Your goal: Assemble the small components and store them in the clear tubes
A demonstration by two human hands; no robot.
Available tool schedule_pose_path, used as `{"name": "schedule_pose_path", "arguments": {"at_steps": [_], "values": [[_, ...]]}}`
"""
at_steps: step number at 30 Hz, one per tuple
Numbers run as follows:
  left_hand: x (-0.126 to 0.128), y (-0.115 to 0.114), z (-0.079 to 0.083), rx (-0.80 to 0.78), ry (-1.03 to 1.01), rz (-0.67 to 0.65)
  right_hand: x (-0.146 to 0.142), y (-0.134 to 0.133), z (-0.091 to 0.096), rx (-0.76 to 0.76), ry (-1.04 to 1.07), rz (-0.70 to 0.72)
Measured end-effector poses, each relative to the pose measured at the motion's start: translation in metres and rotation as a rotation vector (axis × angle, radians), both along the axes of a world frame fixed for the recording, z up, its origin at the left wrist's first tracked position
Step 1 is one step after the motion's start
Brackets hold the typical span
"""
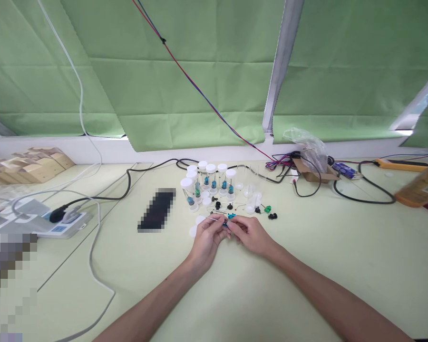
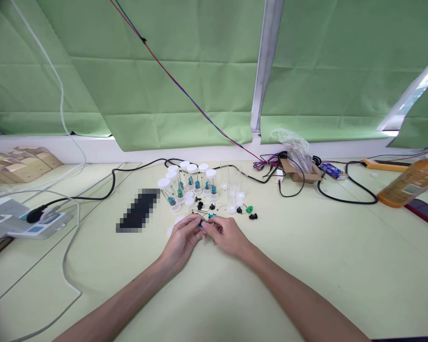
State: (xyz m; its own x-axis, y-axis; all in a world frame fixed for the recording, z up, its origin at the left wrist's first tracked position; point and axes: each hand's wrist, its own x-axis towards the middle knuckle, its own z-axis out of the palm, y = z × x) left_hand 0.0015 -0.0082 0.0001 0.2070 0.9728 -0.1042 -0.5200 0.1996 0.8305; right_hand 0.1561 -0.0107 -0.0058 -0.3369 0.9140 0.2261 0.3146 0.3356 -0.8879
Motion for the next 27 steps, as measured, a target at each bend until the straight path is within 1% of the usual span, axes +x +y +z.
{"name": "schedule_pose_path", "arguments": {"at_steps": [7,13,20,27], "values": [[0.0,-0.001,0.0,0.016,0.008,-0.006,0.0005,0.0001,0.0006,0.045,-0.051,0.018],[0.0016,-0.002,0.0038,0.03,0.023,-0.028,0.001,0.0006,-0.002,0.033,-0.035,0.017],[0.0014,-0.0005,0.0016,0.023,0.021,-0.021,0.0003,0.0019,-0.0059,-0.002,-0.02,-0.001],[0.0014,-0.0012,0.0015,0.016,0.023,-0.003,0.0005,0.0008,-0.0003,-0.008,-0.019,0.009]]}}
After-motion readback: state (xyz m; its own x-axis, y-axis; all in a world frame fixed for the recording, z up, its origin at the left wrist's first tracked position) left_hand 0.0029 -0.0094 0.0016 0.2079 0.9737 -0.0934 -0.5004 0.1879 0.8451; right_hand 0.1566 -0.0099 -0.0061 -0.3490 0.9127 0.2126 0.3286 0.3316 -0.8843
